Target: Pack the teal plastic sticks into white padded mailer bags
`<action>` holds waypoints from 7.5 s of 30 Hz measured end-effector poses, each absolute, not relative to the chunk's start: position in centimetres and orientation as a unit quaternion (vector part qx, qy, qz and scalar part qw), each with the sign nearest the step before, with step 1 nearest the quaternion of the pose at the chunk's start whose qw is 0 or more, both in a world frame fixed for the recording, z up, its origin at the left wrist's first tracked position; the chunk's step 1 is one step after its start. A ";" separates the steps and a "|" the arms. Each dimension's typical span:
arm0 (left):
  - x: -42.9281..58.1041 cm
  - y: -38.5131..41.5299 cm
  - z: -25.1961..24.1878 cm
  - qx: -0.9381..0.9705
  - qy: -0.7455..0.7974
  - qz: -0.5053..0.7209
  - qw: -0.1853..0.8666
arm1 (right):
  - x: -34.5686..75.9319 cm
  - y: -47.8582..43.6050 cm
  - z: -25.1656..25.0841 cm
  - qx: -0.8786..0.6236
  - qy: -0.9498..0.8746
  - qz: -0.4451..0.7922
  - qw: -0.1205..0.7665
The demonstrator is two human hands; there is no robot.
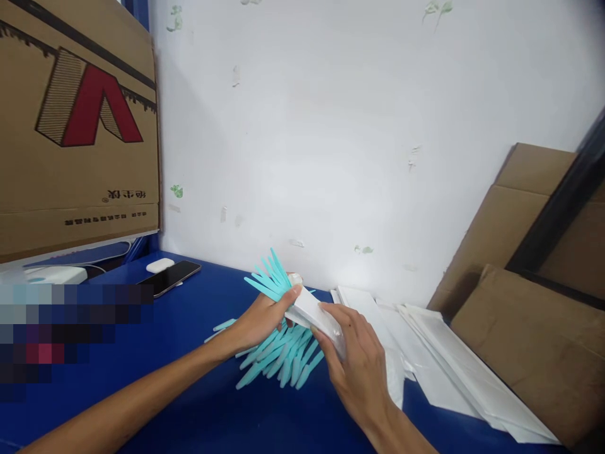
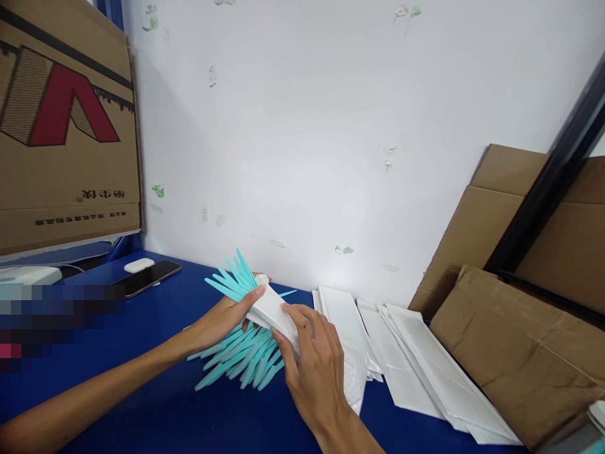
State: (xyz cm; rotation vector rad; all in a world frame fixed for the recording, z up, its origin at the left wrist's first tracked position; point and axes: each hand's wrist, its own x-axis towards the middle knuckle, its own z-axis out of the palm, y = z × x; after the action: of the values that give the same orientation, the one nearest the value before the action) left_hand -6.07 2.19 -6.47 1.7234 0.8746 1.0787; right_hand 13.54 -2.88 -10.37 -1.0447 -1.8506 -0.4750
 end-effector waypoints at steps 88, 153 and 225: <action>-4.6 1.2 -9.1 0.608 0.351 0.465 0.539 | 16.8 -0.4 -9.0 -0.444 -0.616 0.301 0.576; -5.0 1.2 -8.9 0.640 0.226 0.363 0.639 | 23.9 15.7 -8.7 -0.723 -0.668 0.033 0.175; -9.4 7.7 -8.4 0.756 0.498 0.338 0.258 | 14.5 -2.5 -11.9 -0.466 -0.855 0.037 0.224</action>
State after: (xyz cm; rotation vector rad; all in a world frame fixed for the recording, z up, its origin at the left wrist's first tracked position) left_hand -9.42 7.75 -8.41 2.0493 1.3515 0.9159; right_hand 14.53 -2.47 -11.92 -1.2853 -2.3599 0.1024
